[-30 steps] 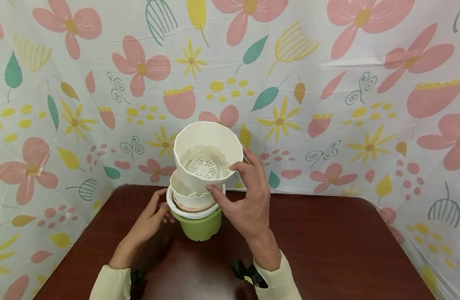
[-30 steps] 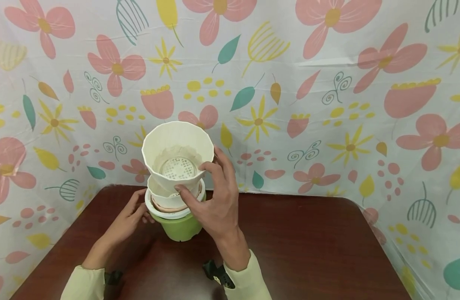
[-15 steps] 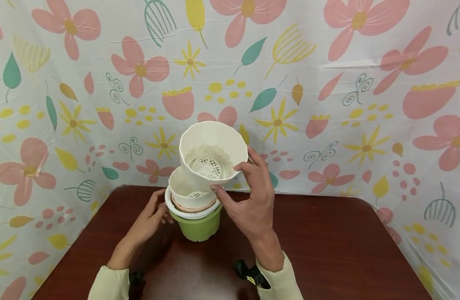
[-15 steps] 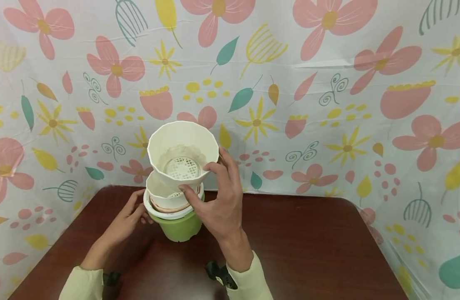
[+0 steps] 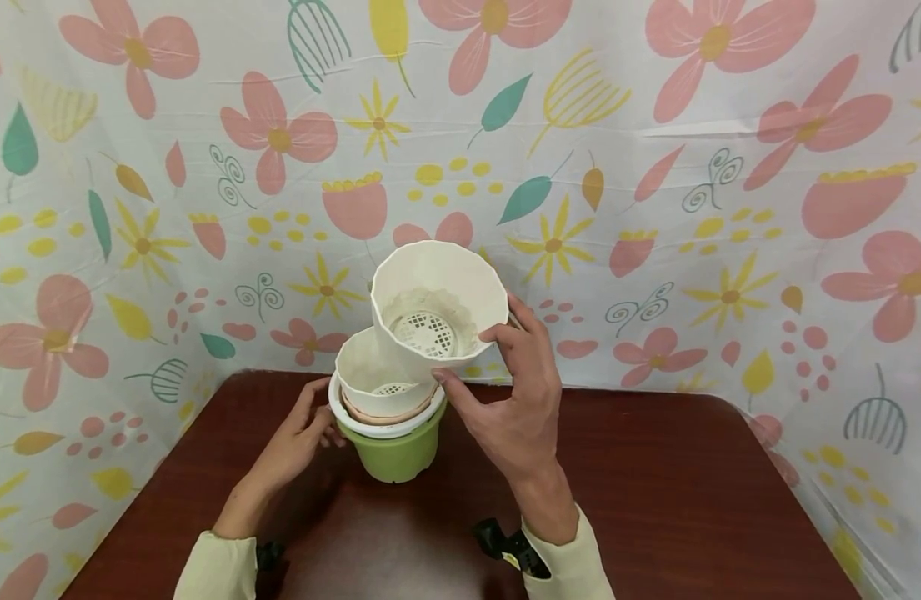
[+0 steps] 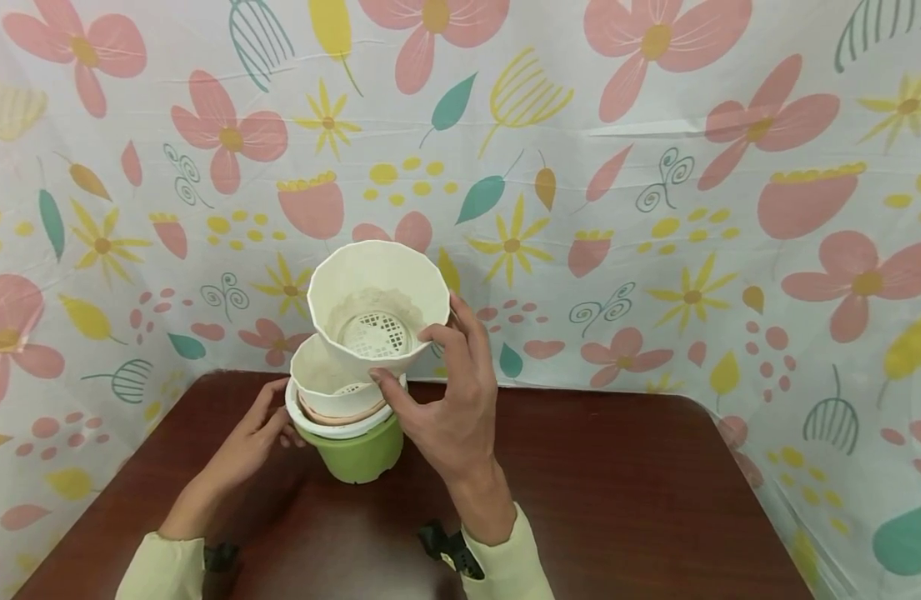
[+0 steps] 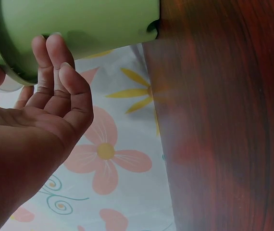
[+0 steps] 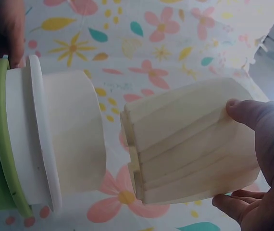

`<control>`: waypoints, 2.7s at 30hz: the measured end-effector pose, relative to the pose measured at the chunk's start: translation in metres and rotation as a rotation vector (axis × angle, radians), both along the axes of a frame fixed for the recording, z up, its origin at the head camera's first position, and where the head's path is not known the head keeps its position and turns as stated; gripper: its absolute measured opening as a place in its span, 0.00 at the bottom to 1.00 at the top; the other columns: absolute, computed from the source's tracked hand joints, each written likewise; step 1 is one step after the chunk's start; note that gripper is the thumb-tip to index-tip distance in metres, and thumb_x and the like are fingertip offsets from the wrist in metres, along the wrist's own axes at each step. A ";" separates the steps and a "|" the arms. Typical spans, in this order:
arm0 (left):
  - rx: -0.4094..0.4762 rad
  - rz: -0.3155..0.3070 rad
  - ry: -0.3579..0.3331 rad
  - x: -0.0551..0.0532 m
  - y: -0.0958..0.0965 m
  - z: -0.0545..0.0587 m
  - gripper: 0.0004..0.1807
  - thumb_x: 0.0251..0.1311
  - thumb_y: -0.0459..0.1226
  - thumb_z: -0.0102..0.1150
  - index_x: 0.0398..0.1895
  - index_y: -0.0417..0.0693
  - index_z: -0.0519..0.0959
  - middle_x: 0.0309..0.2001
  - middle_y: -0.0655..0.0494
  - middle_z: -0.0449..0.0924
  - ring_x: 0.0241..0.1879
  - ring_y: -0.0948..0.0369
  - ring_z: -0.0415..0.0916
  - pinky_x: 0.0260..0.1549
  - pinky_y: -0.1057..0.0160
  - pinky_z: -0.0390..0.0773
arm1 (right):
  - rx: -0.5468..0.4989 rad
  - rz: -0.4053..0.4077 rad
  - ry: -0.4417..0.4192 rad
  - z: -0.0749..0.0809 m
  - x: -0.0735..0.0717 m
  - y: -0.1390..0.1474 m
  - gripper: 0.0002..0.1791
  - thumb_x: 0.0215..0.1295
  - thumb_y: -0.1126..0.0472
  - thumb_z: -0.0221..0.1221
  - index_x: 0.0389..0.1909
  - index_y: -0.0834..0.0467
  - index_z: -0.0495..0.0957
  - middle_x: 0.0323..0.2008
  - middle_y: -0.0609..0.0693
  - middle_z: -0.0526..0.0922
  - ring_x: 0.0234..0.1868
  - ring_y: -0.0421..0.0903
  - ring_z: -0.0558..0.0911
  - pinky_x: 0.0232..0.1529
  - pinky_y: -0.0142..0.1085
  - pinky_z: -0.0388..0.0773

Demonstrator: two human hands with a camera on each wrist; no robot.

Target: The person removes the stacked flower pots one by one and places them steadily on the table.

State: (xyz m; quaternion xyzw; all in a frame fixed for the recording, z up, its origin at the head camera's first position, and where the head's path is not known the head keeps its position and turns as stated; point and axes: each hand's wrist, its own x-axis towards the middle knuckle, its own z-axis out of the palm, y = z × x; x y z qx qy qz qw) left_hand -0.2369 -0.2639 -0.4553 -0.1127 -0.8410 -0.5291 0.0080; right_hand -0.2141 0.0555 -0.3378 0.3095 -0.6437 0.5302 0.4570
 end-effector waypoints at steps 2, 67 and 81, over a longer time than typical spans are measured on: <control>0.003 -0.001 0.001 0.000 0.000 0.000 0.25 0.87 0.44 0.41 0.81 0.61 0.55 0.44 0.49 0.84 0.43 0.50 0.83 0.45 0.56 0.81 | 0.002 -0.003 -0.001 0.000 0.000 0.002 0.31 0.49 0.69 0.82 0.51 0.69 0.76 0.71 0.66 0.70 0.72 0.61 0.74 0.64 0.44 0.78; -0.007 -0.001 0.011 -0.004 -0.003 -0.004 0.22 0.88 0.46 0.39 0.79 0.62 0.56 0.44 0.48 0.84 0.42 0.47 0.84 0.45 0.53 0.82 | 0.159 -0.228 -0.007 -0.013 -0.003 0.043 0.31 0.51 0.59 0.81 0.50 0.68 0.76 0.71 0.66 0.72 0.73 0.60 0.72 0.70 0.35 0.73; 0.016 -0.020 0.013 -0.002 0.000 -0.002 0.24 0.87 0.45 0.39 0.80 0.59 0.55 0.44 0.47 0.83 0.42 0.48 0.83 0.44 0.56 0.81 | 0.171 -0.252 -0.028 -0.019 -0.006 0.046 0.31 0.51 0.58 0.81 0.49 0.68 0.76 0.72 0.66 0.71 0.73 0.59 0.72 0.69 0.33 0.72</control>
